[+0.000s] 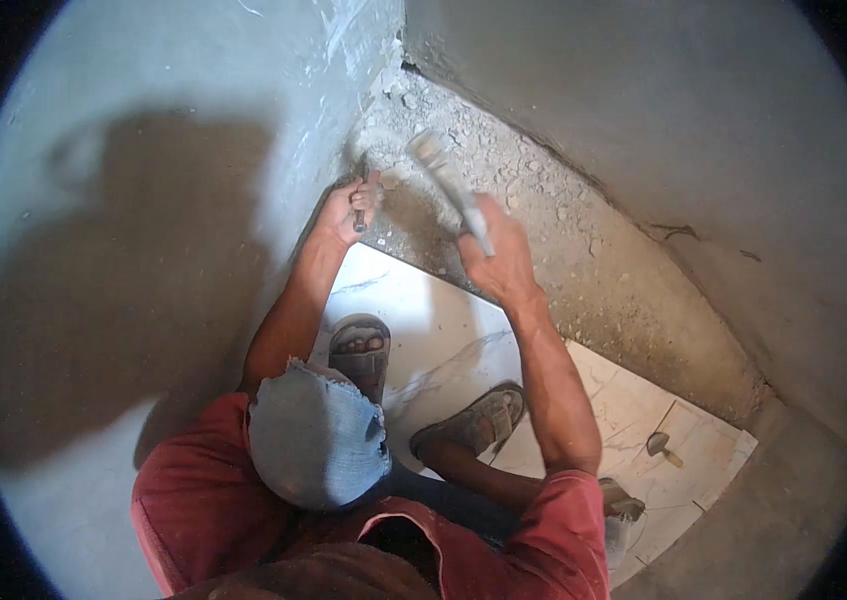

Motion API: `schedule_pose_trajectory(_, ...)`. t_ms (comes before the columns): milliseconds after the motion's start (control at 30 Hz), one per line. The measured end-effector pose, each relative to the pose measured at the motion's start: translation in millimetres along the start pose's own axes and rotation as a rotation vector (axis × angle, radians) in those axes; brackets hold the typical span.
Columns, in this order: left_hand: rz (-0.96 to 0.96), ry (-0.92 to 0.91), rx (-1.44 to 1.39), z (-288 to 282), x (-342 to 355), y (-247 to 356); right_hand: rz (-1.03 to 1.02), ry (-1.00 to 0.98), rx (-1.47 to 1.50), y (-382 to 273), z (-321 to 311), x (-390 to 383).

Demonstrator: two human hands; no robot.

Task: The person chips at a floor corner with a hatchet and a metal rod, spreads mortar using a trowel, and positions a floor tile into the corner.

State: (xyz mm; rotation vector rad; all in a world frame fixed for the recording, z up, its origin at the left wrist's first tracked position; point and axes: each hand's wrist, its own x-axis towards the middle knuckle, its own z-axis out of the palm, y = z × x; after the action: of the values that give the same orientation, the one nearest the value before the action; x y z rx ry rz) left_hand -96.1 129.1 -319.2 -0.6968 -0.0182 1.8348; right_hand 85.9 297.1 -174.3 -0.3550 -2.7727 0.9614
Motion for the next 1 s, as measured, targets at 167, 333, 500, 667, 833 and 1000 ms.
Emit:
schedule_pose_trajectory(167, -0.005, 0.029, 0.006, -9.9, 0.6, 11.8, 0.169, -0.396, -0.085, -3.7, 9.3, 2.1)
schedule_pose_trajectory(333, 0.289, 0.179, 0.335, -5.4, 6.3, -9.0, -0.396, -0.355, 0.006, -17.3, 14.0, -13.9)
schedule_pose_trajectory(500, 0.295, 0.137, 0.566, -18.4, 13.0, 8.8, 0.21, -0.642, -0.327, 14.2, 35.6, 21.2)
schedule_pose_trajectory(667, 0.404, 0.237, 0.664, 21.8, -0.4, -20.4, 0.054, -0.458, -0.192, -9.4, 5.1, -1.1)
schedule_pose_trajectory(833, 0.368, 0.249, 0.541, -5.3, 1.8, -12.7, -0.087, -0.458, -0.066, -33.5, -0.8, -6.6)
schedule_pose_trajectory(1000, 0.279, 0.225, 0.508, 19.6, 15.4, -3.2, 0.058, -0.45, -0.038, 5.0, 22.6, -26.7)
